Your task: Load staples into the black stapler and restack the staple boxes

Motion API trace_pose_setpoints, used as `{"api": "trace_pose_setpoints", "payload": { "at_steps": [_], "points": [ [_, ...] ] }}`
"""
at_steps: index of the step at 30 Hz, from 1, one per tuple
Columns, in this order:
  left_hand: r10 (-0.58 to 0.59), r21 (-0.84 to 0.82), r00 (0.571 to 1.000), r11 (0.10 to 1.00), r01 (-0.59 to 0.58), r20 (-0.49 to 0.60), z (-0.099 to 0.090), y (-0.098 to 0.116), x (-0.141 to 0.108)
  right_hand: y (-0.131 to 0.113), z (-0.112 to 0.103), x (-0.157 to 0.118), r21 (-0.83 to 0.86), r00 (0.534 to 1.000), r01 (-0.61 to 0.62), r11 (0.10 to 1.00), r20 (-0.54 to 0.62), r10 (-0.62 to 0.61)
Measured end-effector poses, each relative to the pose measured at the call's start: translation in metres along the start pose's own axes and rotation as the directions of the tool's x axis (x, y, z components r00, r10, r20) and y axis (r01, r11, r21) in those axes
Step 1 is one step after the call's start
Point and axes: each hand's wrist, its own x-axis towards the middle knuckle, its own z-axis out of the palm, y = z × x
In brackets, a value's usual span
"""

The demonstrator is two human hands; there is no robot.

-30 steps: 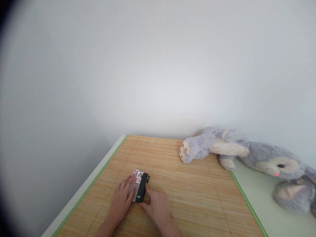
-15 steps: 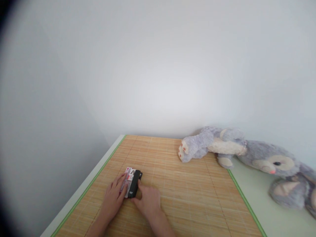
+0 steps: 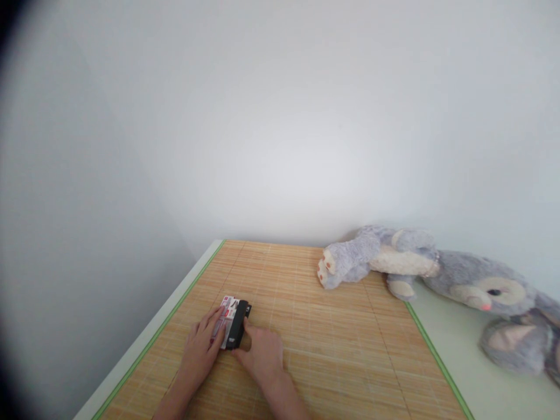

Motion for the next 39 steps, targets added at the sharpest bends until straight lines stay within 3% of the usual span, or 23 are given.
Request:
{"api": "trace_pose_setpoints", "payload": {
  "at_steps": [5,9,11,12,14,16,19,23,28,39],
  "points": [
    [0.002,-0.006,0.996,1.0,-0.002,-0.093,-0.015,0.003,0.0,0.005,-0.005,-0.006,0.047,1.0,0.002,0.999,0.009,-0.003],
    [-0.018,-0.041,0.969,0.999,0.008,-0.248,-0.025,0.031,-0.018,0.039,-0.013,-0.033,0.256,0.997,-0.042,0.966,-0.053,0.057],
    [0.04,-0.102,0.98,0.993,-0.06,-0.194,-0.017,0.059,-0.033,0.068,-0.017,-0.055,0.262,0.978,-0.046,0.964,-0.187,0.097],
    [0.12,-0.134,0.987,0.982,-0.134,-0.108,-0.01,0.075,-0.041,0.084,-0.019,-0.066,0.221,0.963,-0.039,0.975,-0.253,0.095],
    [0.297,-0.168,0.954,0.943,-0.286,0.041,0.008,0.106,-0.053,0.117,-0.02,-0.09,0.094,0.939,-0.036,0.995,-0.338,0.066],
    [0.399,-0.156,0.91,0.912,-0.38,0.114,0.026,0.13,-0.06,0.144,-0.018,-0.113,-0.053,0.937,-0.056,0.997,-0.347,0.034],
    [0.411,-0.055,0.902,0.911,-0.408,0.133,0.041,0.149,-0.06,0.167,-0.011,-0.137,-0.272,0.953,-0.114,0.955,-0.302,0.028],
    [0.368,0.099,0.919,0.918,-0.383,0.144,0.043,0.156,-0.057,0.168,-0.002,-0.146,-0.438,0.946,-0.175,0.882,-0.324,0.027],
    [0.379,0.199,0.919,0.897,-0.394,0.113,0.047,0.162,-0.063,0.164,0.003,-0.139,-0.483,0.932,-0.203,0.852,-0.361,0.017],
    [0.381,0.223,0.922,0.895,-0.387,0.071,0.056,0.161,-0.065,0.166,0.009,-0.136,-0.492,0.914,-0.245,0.836,-0.405,0.029]
  ]
}}
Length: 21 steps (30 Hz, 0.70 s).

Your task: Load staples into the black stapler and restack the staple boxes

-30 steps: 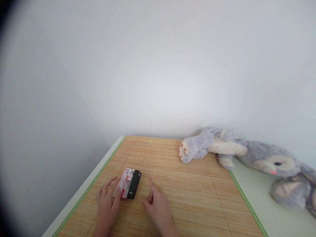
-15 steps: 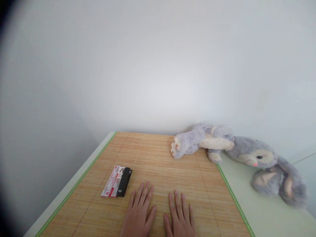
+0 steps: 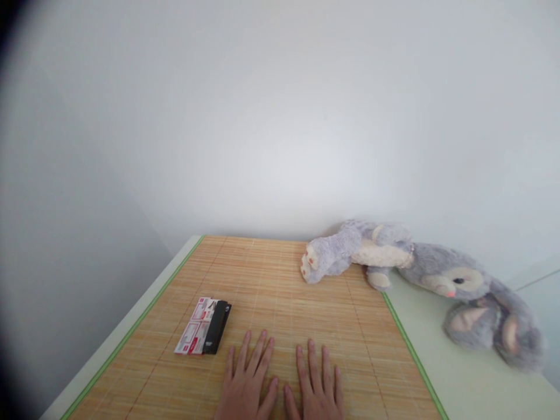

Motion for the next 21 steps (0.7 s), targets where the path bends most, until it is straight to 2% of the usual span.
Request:
{"api": "trace_pose_setpoints", "payload": {
  "at_steps": [10,14,21],
  "points": [
    [0.015,0.003,1.0,1.0,-0.015,0.009,-0.008,0.002,0.001,-0.017,-0.009,0.003,-0.025,0.996,-0.081,0.996,0.022,0.081],
    [0.012,0.007,1.0,1.0,-0.012,0.02,-0.006,0.002,-0.001,-0.017,-0.012,0.004,-0.032,0.995,-0.097,0.995,0.022,0.097],
    [0.008,0.016,0.999,1.0,-0.009,0.04,-0.003,0.002,-0.002,-0.013,-0.016,0.005,0.004,0.992,-0.084,0.996,0.099,0.083]
  ]
}}
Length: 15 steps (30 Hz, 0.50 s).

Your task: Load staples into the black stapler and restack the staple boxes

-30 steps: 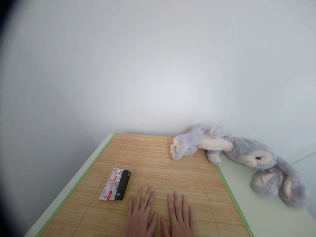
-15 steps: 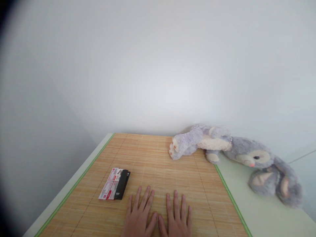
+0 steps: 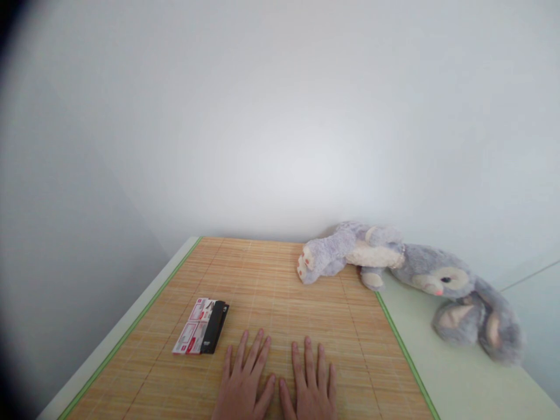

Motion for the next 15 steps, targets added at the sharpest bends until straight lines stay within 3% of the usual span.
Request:
{"api": "trace_pose_setpoints", "payload": {
  "at_steps": [10,15],
  "points": [
    [-0.005,0.0,1.0,1.0,0.005,-0.027,-0.009,0.0,0.001,-0.003,-0.005,-0.004,-0.018,0.998,0.025,1.0,-0.05,-0.026],
    [0.017,-0.01,0.998,1.0,-0.018,-0.058,-0.003,-0.001,-0.005,-0.01,-0.013,-0.001,-0.036,0.997,-0.004,0.999,-0.081,0.001]
  ]
}}
